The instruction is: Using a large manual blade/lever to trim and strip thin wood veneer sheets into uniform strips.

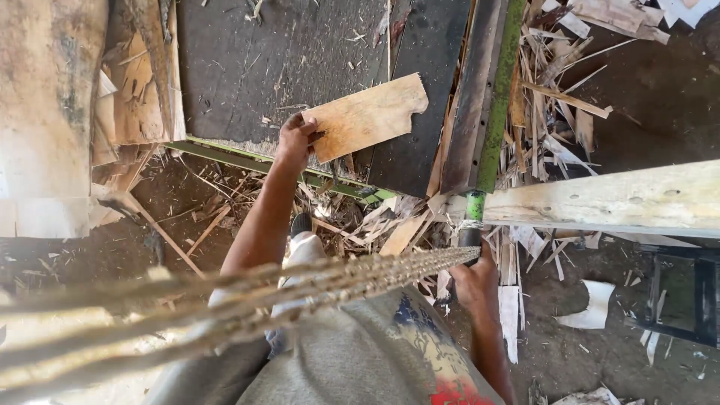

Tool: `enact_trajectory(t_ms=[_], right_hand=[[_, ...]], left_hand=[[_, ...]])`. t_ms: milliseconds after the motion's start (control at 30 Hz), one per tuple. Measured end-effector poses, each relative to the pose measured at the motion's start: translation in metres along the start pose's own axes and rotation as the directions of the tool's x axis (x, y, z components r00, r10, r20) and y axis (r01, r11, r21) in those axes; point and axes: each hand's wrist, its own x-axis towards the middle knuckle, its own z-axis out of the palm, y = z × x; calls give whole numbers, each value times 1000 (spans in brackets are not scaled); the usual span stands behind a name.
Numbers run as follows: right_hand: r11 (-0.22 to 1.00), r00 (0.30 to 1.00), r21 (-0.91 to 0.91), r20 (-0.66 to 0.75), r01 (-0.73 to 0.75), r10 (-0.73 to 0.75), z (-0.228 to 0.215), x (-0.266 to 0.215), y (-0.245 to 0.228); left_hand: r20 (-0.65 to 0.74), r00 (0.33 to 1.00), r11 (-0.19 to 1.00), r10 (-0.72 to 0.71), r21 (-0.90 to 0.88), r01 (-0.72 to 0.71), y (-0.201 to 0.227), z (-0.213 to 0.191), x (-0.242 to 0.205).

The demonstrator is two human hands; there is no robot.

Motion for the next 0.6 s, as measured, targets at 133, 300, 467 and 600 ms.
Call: enact_trajectory(t_ms=[133,300,467,600], right_hand=[[999,1000,45,-6,4,-4,2,7,9],[999,999,21,-18,34,-33,5,15,21],[1000,1000,2,-9,-30,30,2,6,7],[994,996,56,-10,94,-94,5,12,44]], left_hand=[[-97,995,997,9,78,-2,2,6,10],[-76,995,994,59,97,-52,25,23,2],[-134,990,961,-42,265,76,32,23,-9],[17,997,940,-74,336,64,23,20,-50]])
